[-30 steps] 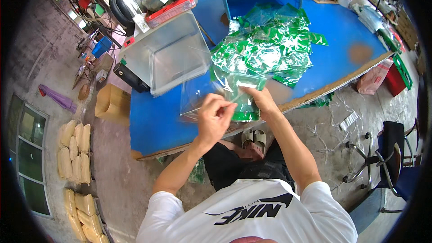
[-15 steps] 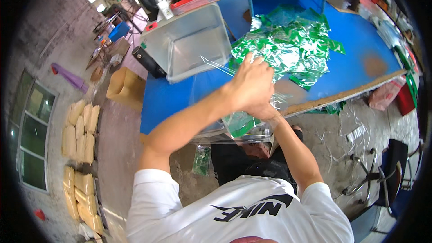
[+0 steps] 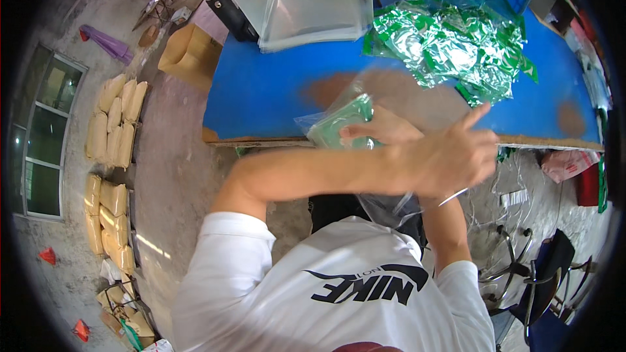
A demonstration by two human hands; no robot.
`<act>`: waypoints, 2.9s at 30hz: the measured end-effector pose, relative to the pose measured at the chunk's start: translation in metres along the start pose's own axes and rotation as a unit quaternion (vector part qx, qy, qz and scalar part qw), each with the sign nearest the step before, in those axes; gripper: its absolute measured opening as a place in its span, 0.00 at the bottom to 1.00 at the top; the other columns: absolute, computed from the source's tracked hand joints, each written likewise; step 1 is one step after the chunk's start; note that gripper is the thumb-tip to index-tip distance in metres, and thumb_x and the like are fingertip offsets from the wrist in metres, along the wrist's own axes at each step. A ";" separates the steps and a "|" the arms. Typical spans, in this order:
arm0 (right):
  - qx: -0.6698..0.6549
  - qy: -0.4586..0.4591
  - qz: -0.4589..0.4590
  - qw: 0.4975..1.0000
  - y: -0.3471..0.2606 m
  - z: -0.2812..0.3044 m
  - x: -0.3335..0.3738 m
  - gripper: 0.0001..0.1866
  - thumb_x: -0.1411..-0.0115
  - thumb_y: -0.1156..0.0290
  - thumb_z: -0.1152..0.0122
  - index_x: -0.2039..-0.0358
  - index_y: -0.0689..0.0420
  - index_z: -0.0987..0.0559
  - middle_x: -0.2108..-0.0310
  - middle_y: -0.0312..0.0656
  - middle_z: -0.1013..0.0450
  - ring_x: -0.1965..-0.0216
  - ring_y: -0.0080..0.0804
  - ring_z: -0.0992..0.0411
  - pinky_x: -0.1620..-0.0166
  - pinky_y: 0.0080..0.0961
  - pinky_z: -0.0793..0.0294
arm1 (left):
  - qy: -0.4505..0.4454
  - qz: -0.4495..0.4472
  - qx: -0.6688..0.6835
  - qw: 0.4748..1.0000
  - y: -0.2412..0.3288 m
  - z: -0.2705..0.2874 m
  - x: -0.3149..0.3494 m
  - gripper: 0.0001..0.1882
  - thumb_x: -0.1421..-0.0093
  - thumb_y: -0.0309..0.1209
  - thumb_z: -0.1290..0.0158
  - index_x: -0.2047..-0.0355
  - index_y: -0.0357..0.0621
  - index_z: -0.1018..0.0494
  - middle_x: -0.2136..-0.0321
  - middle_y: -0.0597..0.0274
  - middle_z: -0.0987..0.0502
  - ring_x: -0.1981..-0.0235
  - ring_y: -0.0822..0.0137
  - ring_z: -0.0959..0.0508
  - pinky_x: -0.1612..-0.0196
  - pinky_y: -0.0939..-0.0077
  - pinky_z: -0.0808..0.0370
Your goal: Sorting and packing green plastic bags into a larger transparent bag.
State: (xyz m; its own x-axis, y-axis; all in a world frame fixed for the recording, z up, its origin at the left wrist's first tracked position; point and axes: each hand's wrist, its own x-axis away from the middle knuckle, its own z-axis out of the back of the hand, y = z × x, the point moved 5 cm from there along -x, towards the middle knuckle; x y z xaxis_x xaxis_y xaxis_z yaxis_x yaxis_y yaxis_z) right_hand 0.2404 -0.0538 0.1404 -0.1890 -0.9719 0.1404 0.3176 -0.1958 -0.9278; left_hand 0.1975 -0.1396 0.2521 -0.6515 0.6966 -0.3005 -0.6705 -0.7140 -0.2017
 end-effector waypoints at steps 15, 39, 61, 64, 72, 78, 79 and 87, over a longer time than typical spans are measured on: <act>-0.382 0.047 -0.120 0.915 0.023 -0.004 0.010 0.36 0.40 0.45 0.34 0.45 0.64 0.25 0.54 0.45 0.22 0.56 0.33 0.22 0.50 0.28 0.22 | 0.374 0.519 0.745 0.187 -0.048 -0.111 0.224 0.47 0.44 0.69 0.45 0.40 0.42 0.33 0.43 0.55 0.27 0.42 0.58 0.27 0.38 0.57 0.29; -0.641 0.177 -0.099 0.740 0.040 -0.059 0.019 0.27 0.24 0.56 0.67 0.35 0.62 0.40 0.39 0.58 0.34 0.43 0.51 0.28 0.46 0.43 0.24 | 0.331 0.608 0.698 0.185 -0.092 -0.109 0.290 0.23 0.35 0.34 0.42 0.44 0.35 0.30 0.49 0.51 0.23 0.48 0.56 0.22 0.42 0.55 0.25; -0.246 -0.138 -0.001 0.959 -0.017 0.015 0.068 0.21 0.31 0.59 0.42 0.47 0.63 0.23 0.55 0.46 0.19 0.51 0.31 0.22 0.48 0.28 0.23 | -0.085 0.451 0.095 0.883 -0.149 -0.078 0.231 0.38 0.33 0.64 0.61 0.29 0.60 0.41 0.28 0.52 0.47 0.26 0.44 0.53 0.29 0.32 0.64; 0.075 0.391 0.038 0.916 0.037 0.150 0.003 0.25 0.33 0.53 0.41 0.48 0.62 0.23 0.55 0.49 0.20 0.54 0.41 0.21 0.51 0.31 0.24 | -0.054 0.425 0.004 0.903 -0.114 -0.118 0.221 0.32 0.31 0.57 0.58 0.30 0.62 0.39 0.26 0.55 0.50 0.26 0.41 0.55 0.30 0.31 0.66; 0.452 0.388 -0.184 0.782 0.139 0.196 -0.036 0.45 0.42 0.26 0.54 0.30 0.37 0.37 0.29 0.59 0.49 0.27 0.65 0.56 0.30 0.67 0.65 | -0.124 0.473 0.009 0.872 -0.126 -0.110 0.293 0.29 0.28 0.51 0.61 0.29 0.67 0.43 0.26 0.59 0.50 0.26 0.44 0.55 0.29 0.33 0.66; 0.289 0.489 -0.234 0.789 0.112 0.139 -0.039 0.42 0.40 0.31 0.51 0.32 0.43 0.35 0.29 0.61 0.50 0.27 0.66 0.57 0.30 0.69 0.67 | -0.145 0.470 0.000 0.871 -0.197 -0.076 0.364 0.29 0.30 0.48 0.54 0.30 0.64 0.38 0.26 0.61 0.50 0.25 0.48 0.55 0.28 0.38 0.65; 0.222 0.547 -0.224 0.775 0.103 0.147 -0.031 0.41 0.39 0.34 0.47 0.34 0.50 0.32 0.32 0.62 0.43 0.30 0.62 0.47 0.31 0.61 0.54 | -0.131 0.460 -0.025 0.878 -0.198 -0.063 0.351 0.28 0.32 0.44 0.50 0.32 0.61 0.36 0.26 0.60 0.49 0.26 0.48 0.54 0.28 0.38 0.64; 0.490 0.381 -0.057 0.782 0.083 0.088 0.086 0.37 0.34 0.40 0.48 0.37 0.57 0.30 0.34 0.57 0.39 0.31 0.56 0.43 0.30 0.56 0.49 | 0.147 0.533 0.592 0.586 0.003 -0.102 0.242 0.15 0.31 0.36 0.47 0.65 0.35 0.21 0.65 0.56 0.17 0.65 0.72 0.19 0.59 0.74 0.21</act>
State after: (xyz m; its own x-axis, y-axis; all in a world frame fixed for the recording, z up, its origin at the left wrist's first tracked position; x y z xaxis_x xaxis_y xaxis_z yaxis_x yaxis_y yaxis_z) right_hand 0.3327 -0.1652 0.1055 -0.6484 -0.6540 -0.3898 0.7471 -0.6451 -0.1604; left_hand 0.0743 0.0195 0.0835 -0.9514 -0.2686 0.1507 0.1728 -0.0607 0.9831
